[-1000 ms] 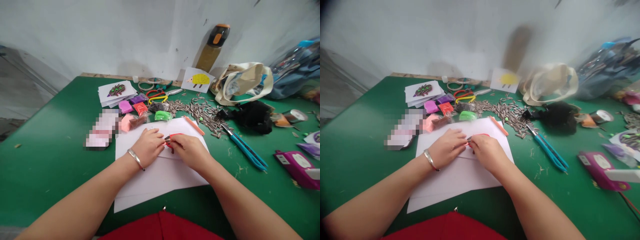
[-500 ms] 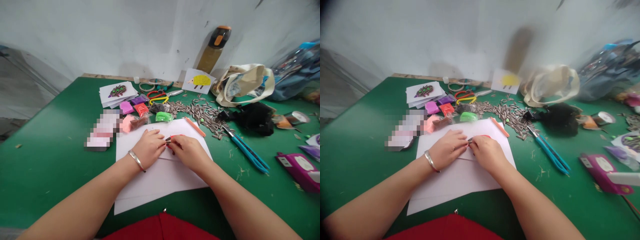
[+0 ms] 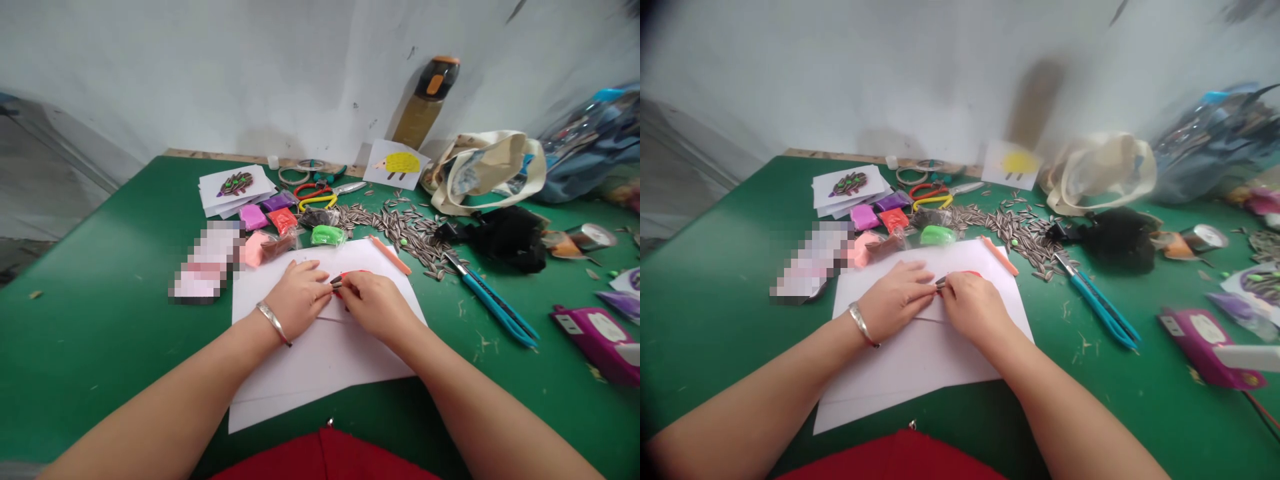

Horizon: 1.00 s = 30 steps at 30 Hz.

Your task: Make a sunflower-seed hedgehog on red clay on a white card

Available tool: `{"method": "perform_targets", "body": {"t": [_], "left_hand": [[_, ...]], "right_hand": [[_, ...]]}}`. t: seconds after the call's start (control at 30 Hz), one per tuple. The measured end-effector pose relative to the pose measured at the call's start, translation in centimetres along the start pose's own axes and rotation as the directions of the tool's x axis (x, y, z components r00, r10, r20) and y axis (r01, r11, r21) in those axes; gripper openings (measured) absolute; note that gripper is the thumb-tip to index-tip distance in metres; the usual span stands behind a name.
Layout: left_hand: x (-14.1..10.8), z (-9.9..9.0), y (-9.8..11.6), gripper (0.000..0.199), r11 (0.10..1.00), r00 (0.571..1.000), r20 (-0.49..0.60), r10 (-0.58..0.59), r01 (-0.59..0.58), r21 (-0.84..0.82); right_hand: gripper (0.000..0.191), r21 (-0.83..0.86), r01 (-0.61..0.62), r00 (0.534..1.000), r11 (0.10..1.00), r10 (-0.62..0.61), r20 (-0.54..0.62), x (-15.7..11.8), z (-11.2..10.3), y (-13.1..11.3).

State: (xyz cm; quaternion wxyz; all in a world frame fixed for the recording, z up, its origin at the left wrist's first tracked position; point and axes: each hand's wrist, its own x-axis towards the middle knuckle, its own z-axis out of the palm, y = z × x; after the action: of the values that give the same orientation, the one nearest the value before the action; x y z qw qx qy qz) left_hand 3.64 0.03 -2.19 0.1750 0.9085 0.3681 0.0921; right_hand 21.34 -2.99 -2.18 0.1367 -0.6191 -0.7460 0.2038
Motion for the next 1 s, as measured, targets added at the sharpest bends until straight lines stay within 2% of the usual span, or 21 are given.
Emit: {"method": "perform_targets", "body": {"t": [0.37, 0.53, 0.63, 0.77, 1.0], "left_hand": [[0.0, 0.1, -0.1, 0.024, 0.997, 0.998, -0.003, 0.060, -0.060, 0.049], [0.0, 0.1, 0.1, 0.025, 0.996, 0.999, 0.011, 0.049, -0.050, 0.069], [0.0, 0.1, 0.2, 0.024, 0.996, 0.999, 0.008, 0.051, -0.052, 0.075], [-0.1, 0.1, 0.2, 0.023, 0.994, 0.998, -0.001, 0.064, -0.064, 0.092], [-0.2, 0.1, 0.2, 0.022, 0.990, 0.998, 0.003, 0.070, -0.070, 0.120]], "right_hand": [[0.018, -0.001, -0.039, 0.999, 0.999, 0.039, -0.014, 0.2, 0.1, -0.1], [0.015, 0.094, -0.013, 1.000, 0.995, 0.012, 0.003, 0.0, -0.2, 0.3], [0.014, 0.096, 0.021, 1.000, 0.995, -0.019, -0.017, -0.3, -0.5, 0.6], [0.020, 0.047, 0.067, 0.997, 0.997, -0.065, -0.046, -0.4, -0.9, 0.9], [0.028, 0.040, 0.051, 0.998, 0.998, -0.050, -0.029, -0.3, -1.0, 0.7]]}}
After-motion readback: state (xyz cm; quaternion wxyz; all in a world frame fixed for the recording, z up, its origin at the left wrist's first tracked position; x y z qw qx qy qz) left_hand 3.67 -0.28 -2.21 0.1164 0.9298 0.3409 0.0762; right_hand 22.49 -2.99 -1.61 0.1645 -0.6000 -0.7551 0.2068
